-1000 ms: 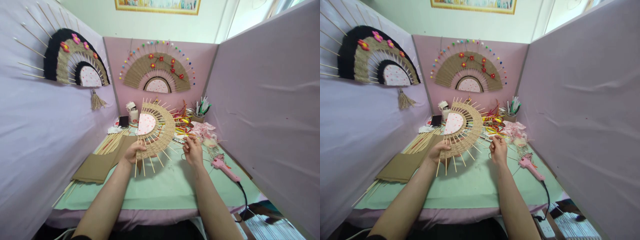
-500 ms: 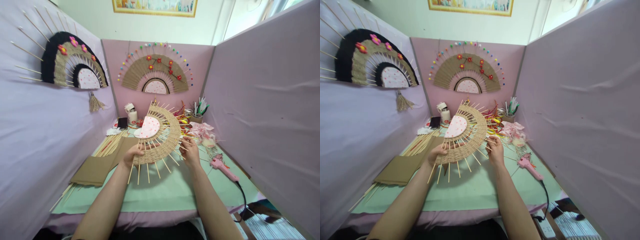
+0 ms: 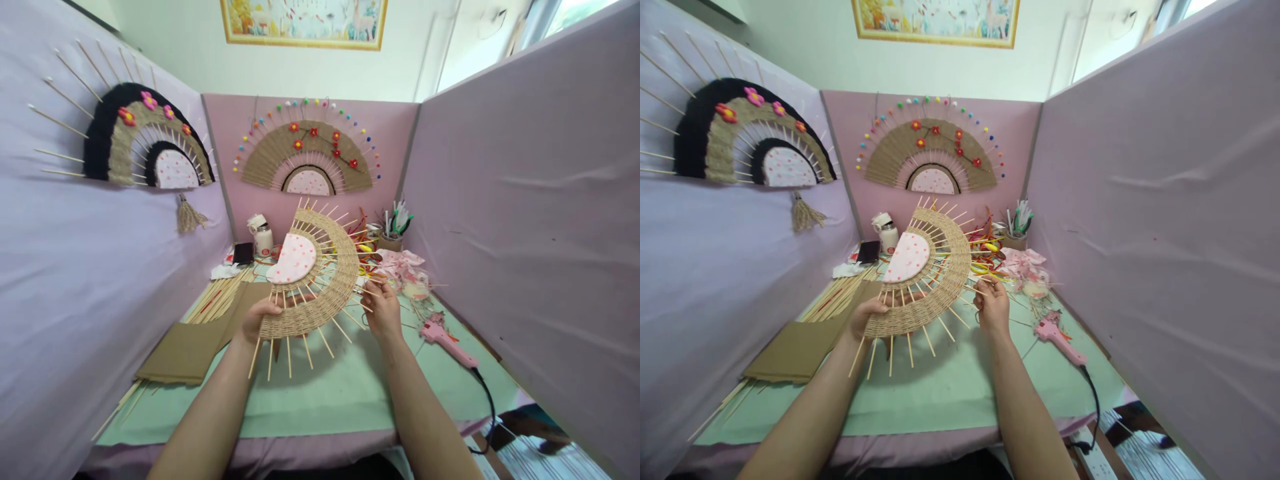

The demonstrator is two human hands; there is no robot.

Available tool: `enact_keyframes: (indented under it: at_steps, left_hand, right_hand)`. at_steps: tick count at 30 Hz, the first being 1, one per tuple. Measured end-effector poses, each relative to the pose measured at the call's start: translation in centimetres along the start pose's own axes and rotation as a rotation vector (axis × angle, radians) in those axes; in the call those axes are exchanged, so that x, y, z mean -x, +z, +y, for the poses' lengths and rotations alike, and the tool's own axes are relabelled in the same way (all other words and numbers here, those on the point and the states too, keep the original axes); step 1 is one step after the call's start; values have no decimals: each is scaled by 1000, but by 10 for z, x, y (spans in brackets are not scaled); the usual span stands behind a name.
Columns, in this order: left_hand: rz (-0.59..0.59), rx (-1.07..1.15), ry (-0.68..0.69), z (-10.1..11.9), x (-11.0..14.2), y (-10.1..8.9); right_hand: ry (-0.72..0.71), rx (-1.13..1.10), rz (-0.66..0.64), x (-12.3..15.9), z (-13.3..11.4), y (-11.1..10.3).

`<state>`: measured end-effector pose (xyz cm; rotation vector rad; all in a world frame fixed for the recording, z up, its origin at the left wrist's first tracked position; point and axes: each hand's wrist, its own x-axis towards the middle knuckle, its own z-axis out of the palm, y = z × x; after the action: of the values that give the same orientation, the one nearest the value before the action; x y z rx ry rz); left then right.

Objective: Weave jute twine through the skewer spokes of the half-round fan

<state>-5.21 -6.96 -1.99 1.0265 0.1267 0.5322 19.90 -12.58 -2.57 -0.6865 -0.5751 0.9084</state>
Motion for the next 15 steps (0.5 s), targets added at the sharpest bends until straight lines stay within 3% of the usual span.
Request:
enact_keyframes:
  at_steps: [8, 15]
  left_hand:
    - [-12, -24, -56, 5, -4, 7]
    - [26, -60, -76, 21, 14, -8]
  right_hand:
    - [182, -171, -28, -6, -4, -9]
    - [189, -140, -25, -7, -1, -10]
